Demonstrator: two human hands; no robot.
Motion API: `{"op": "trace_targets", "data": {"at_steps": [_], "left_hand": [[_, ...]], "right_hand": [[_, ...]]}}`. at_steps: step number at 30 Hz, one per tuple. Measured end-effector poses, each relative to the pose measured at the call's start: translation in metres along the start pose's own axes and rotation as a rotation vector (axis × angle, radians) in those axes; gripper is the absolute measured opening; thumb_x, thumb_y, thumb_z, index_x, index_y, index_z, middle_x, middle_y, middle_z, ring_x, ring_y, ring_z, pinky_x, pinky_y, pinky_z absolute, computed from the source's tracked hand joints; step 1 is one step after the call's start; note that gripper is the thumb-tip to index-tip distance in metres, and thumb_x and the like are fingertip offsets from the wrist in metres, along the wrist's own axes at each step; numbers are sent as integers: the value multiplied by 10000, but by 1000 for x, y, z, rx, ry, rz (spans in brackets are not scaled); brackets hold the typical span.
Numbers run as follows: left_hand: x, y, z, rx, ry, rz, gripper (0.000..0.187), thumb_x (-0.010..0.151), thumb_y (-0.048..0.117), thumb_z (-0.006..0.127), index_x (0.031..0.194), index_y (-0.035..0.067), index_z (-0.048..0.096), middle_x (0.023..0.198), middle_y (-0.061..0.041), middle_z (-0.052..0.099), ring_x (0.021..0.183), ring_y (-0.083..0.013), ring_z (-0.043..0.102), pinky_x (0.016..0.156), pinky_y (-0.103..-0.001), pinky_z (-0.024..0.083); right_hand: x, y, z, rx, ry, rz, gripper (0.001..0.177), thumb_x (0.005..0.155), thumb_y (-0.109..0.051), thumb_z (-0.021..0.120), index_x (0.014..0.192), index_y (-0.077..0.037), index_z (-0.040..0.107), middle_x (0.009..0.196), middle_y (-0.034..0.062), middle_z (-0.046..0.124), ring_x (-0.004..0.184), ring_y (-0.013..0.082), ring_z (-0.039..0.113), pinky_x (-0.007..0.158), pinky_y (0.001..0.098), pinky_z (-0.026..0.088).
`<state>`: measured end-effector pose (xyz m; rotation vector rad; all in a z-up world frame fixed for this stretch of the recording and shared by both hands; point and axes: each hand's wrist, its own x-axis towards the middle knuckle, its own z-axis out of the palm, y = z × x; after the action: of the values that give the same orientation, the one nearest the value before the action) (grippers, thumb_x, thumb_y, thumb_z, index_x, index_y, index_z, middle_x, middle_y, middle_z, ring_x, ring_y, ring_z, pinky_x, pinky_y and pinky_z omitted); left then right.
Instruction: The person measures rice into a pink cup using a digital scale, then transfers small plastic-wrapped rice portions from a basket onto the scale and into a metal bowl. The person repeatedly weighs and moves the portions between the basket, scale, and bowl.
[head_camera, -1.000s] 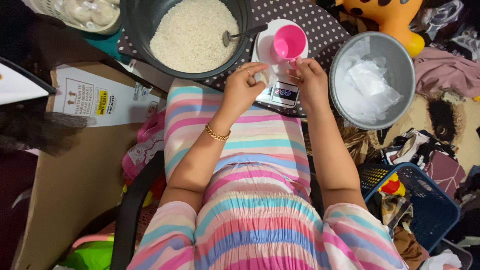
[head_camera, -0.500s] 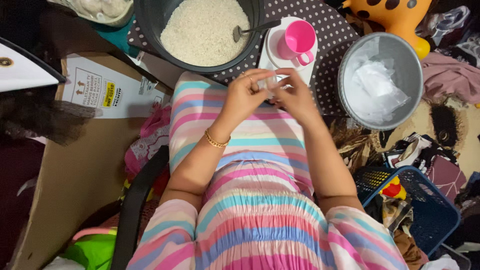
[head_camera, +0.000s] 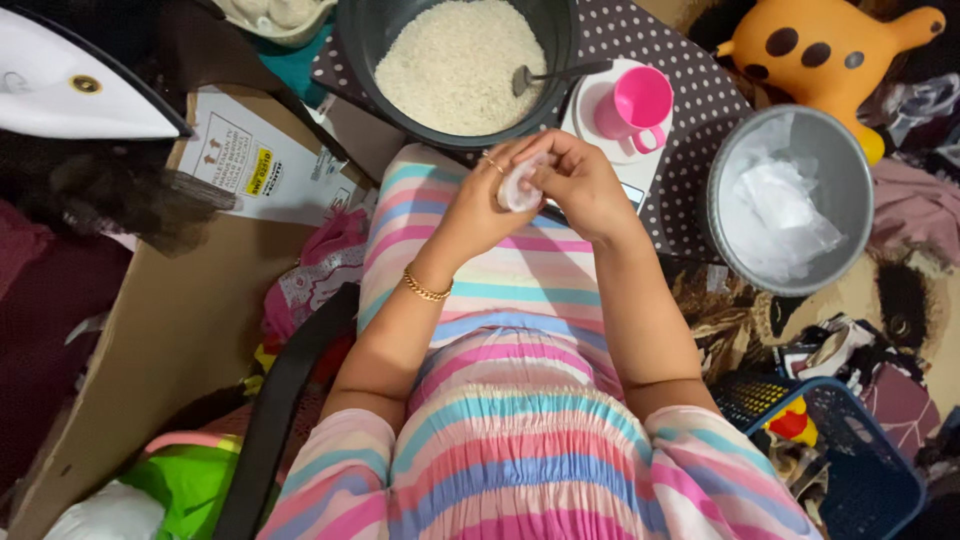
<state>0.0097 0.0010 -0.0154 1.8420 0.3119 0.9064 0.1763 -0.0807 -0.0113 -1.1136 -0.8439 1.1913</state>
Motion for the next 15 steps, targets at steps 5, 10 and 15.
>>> {"op": "trace_targets", "data": {"at_steps": [5,10,15], "left_hand": [[-5,-18,6,190,103,-238,320,836,124,779,1141,56,710,1069,-146,731,992,-330,724,836,-388,578],[-2,-21,4,343,157,-299,241,837,137,767,1055,50,713,1016,-154,730,965,-350,709,814,-403,568],[-4,-15,-6,397,178,-275,286,789,72,730,1073,41,713,1031,-166,720,976,-372,694,824,-427,560]], "right_hand": [[-6,-22,3,-194,109,-103,126,976,82,654,1076,5,651,976,43,685,860,111,640,771,256,532],[-17,-42,0,-141,313,-250,96,1024,69,688,1084,7,646,1004,51,653,896,123,622,815,261,512],[-26,-54,22,-763,205,-530,249,849,-21,798,1071,-24,684,1315,149,568,1182,282,587,1012,383,486]]}}
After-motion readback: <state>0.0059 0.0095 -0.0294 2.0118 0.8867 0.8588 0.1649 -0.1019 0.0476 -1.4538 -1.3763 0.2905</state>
